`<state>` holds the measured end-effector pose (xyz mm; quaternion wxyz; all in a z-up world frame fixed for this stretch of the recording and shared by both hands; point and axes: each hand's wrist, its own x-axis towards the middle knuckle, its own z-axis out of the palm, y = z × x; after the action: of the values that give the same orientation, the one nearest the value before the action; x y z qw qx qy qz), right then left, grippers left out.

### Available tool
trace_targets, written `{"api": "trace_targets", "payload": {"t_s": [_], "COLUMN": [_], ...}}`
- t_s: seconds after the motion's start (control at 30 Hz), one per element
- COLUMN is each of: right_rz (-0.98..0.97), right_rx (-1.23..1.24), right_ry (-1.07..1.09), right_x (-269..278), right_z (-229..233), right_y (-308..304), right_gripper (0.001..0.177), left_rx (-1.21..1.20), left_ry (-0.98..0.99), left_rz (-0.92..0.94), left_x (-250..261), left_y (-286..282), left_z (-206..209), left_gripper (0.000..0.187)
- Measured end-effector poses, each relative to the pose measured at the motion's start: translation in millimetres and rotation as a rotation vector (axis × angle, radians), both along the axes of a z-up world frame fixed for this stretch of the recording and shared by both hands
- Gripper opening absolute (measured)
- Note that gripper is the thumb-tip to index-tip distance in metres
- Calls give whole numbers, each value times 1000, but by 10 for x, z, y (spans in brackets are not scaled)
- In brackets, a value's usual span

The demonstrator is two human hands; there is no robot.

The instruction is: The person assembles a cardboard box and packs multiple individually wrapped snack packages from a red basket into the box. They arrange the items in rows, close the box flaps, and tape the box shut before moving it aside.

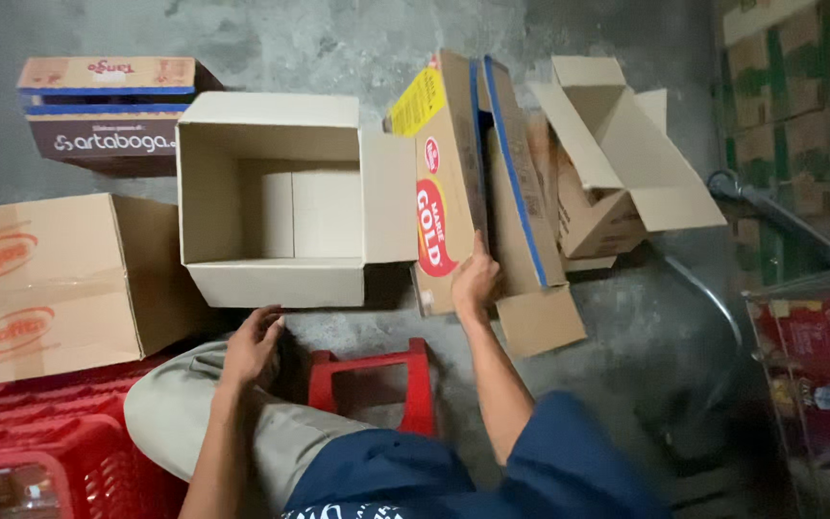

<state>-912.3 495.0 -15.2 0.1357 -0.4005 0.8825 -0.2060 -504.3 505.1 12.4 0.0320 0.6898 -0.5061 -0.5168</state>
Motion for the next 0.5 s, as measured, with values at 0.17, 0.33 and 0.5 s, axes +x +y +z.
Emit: {"api": "trace_targets", "payload": {"t_s": [0.17, 0.33, 0.5], "right_rz": [89, 78, -23], "right_rx": [35, 124, 53], "right_ry": [-29, -147, -404], "right_x": [132, 423, 779], "right_z": [372, 127, -273], "right_y": [277, 752, 1094], "right_gripper": [52, 61, 85], "left_rx": [-64, -12, 55], "left_ry": [219, 412, 543], "left_rz": [94, 80, 124], "left_x": [-594, -1493, -1649], "left_y": [-16, -76, 107], "left_z": [226, 524, 473], "left_gripper": [48, 52, 54]}}
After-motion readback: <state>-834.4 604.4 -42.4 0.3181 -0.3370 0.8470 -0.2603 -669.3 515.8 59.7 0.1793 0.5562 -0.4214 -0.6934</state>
